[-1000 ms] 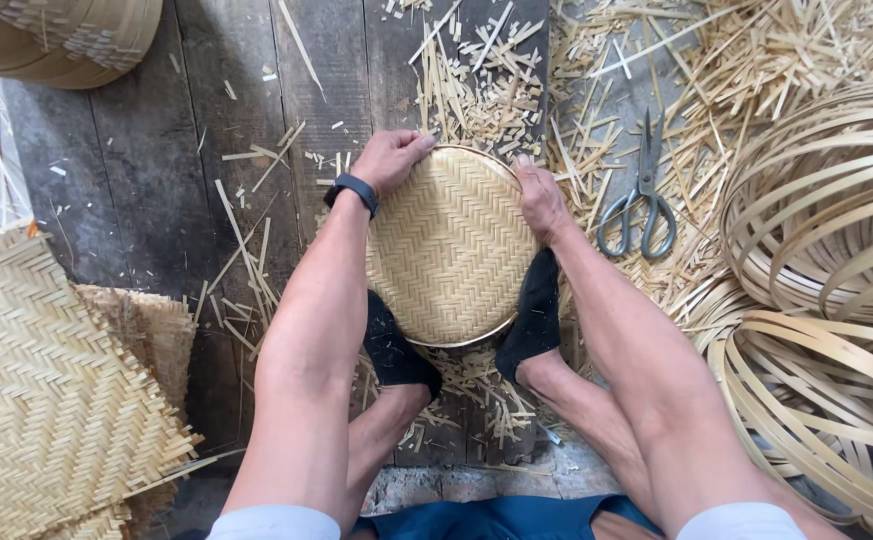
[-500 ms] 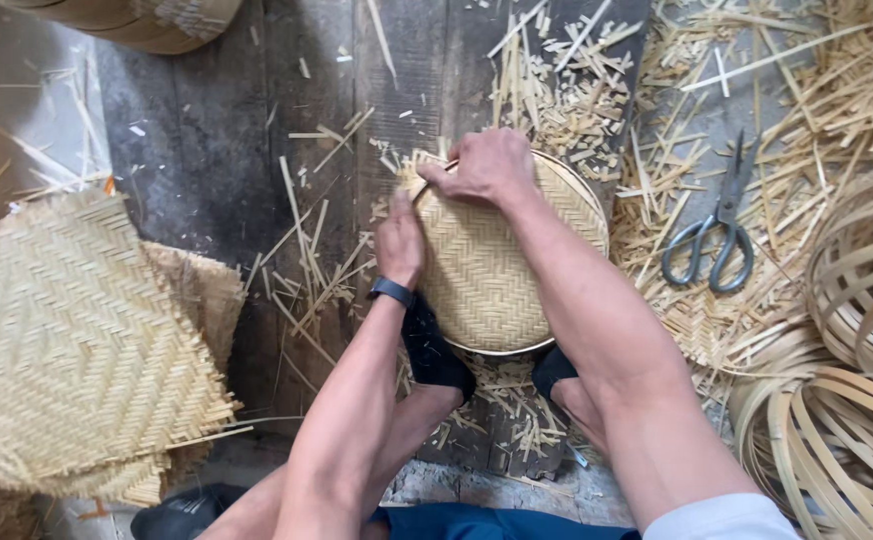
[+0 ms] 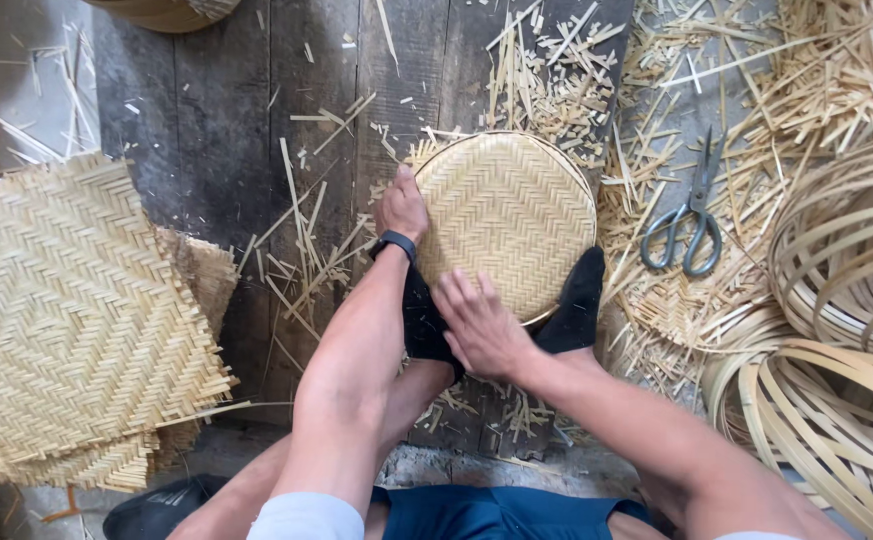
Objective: The person sits on the floor and repeatedly trims the edges of woven bamboo trays using shears and a wooden template. They place the template on the tray, cut the excess material, and then remove the template to reveal the finished circular shape.
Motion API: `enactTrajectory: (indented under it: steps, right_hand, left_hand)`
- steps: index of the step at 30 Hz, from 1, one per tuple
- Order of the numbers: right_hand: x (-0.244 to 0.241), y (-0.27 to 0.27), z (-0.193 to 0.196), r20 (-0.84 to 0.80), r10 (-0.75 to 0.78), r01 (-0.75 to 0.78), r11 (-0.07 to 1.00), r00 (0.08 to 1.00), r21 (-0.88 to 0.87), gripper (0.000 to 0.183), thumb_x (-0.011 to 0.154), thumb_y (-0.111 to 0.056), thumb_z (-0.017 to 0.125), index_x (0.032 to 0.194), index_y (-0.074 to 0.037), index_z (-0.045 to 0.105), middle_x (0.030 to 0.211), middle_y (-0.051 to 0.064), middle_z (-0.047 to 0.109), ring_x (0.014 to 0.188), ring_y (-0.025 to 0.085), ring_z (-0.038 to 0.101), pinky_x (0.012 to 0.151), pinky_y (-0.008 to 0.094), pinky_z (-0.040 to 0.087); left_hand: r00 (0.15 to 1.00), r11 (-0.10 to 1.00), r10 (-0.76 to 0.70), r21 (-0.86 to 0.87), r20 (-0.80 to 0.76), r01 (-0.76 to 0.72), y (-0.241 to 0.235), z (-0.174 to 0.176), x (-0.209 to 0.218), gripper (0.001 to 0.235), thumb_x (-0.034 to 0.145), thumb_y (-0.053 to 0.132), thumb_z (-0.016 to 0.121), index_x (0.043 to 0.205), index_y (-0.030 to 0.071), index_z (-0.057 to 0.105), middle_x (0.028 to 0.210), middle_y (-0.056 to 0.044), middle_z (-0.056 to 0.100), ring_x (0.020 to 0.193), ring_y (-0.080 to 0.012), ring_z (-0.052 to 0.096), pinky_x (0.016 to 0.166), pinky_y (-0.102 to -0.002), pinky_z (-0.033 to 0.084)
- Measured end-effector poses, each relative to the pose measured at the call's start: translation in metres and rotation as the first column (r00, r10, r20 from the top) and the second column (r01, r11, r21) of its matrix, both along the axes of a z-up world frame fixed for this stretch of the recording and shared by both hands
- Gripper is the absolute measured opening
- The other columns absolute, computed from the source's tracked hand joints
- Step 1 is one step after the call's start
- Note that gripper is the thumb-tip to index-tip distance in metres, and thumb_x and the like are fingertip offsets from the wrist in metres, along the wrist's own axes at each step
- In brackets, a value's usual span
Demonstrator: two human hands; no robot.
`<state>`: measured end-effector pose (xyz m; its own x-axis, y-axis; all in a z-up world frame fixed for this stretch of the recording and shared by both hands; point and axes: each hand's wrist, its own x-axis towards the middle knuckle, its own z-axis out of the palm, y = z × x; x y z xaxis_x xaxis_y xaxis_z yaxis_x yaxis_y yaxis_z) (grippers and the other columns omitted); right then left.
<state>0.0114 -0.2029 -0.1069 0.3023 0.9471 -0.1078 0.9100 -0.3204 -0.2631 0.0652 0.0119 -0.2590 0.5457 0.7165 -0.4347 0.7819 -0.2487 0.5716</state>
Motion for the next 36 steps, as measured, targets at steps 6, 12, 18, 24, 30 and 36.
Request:
enactTrajectory:
  steps: [6,12,18,24,30,36]
  right_hand:
    - [-0.025,-0.023,-0.069,0.401,-0.164,0.034,0.949,0.901,0.312,0.053,0.104,-0.025,0.038,0.152,-0.007,0.05,0.158,0.014,0.045,0.147,0.029,0.042,0.122,0.05,0.029]
    - [-0.033,-0.028,-0.026,0.019,-0.183,0.17,0.945,0.983,0.279,0.06,0.077,-0.02,0.062,0.135,-0.006,0.058,0.144,0.015,0.058,0.134,0.032,0.055,0.107,0.05,0.042]
    - [0.076,-0.096,0.097,-0.056,-0.326,0.327,0.945,0.944,0.006,0.029,0.086,-0.011,0.06,0.113,-0.006,0.071,0.112,0.017,0.067,0.088,0.031,0.066,0.083,0.045,0.056]
    - [0.135,-0.155,0.19,0.151,-0.385,0.41,0.794,0.91,-0.448,0.029,0.108,-0.03,0.05,0.112,-0.009,0.07,0.093,0.011,0.07,0.086,0.022,0.067,0.085,0.041,0.055]
    - [0.134,-0.16,0.041,-0.502,-0.785,0.783,0.548,0.362,-0.293,0.034,0.104,-0.033,0.057,0.121,-0.007,0.07,0.112,0.015,0.074,0.1,0.024,0.069,0.093,0.04,0.054]
    - [0.116,-0.118,-0.095,-0.896,-0.261,0.899,0.163,-0.358,-0.407,0.051,0.105,-0.043,0.051,0.125,0.002,0.064,0.126,0.014,0.068,0.114,0.023,0.062,0.102,0.041,0.048]
  left_hand:
    - [0.988,0.999,-0.001,-0.032,-0.155,-0.004,-0.001,-0.02,0.001,0.083,0.103,0.06,0.022,0.098,-0.004,0.076,0.103,-0.032,0.071,0.106,-0.0485,0.067,0.096,-0.053,0.05]
    - [0.996,0.999,0.029,-0.038,0.081,-0.026,0.007,-0.002,-0.026,0.071,0.099,0.061,0.039,0.122,-0.001,0.065,0.122,-0.028,0.068,0.118,-0.042,0.063,0.103,-0.048,0.047]
    - [0.955,0.96,0.114,0.216,0.274,-0.177,0.006,0.047,-0.119,0.061,0.091,0.043,0.071,0.126,-0.005,0.057,0.124,-0.029,0.061,0.117,-0.0429,0.057,0.1,-0.048,0.045]
    - [0.932,0.981,0.159,0.054,0.325,-0.186,0.005,0.088,-0.129,0.047,0.093,0.042,0.066,0.121,0.004,0.065,0.112,-0.017,0.071,0.105,-0.0301,0.067,0.095,-0.04,0.052]
    - [0.981,0.964,0.176,-0.215,0.083,-0.155,0.01,0.045,-0.076,0.056,0.105,0.053,0.051,0.122,0.003,0.07,0.132,-0.018,0.066,0.124,-0.0298,0.056,0.105,-0.04,0.04]
    - [0.679,0.541,0.729,-0.678,0.083,-0.498,-0.006,-0.009,-0.045,0.057,0.098,0.043,0.058,0.134,-0.001,0.056,0.137,-0.008,0.06,0.124,-0.0236,0.057,0.105,-0.038,0.043]
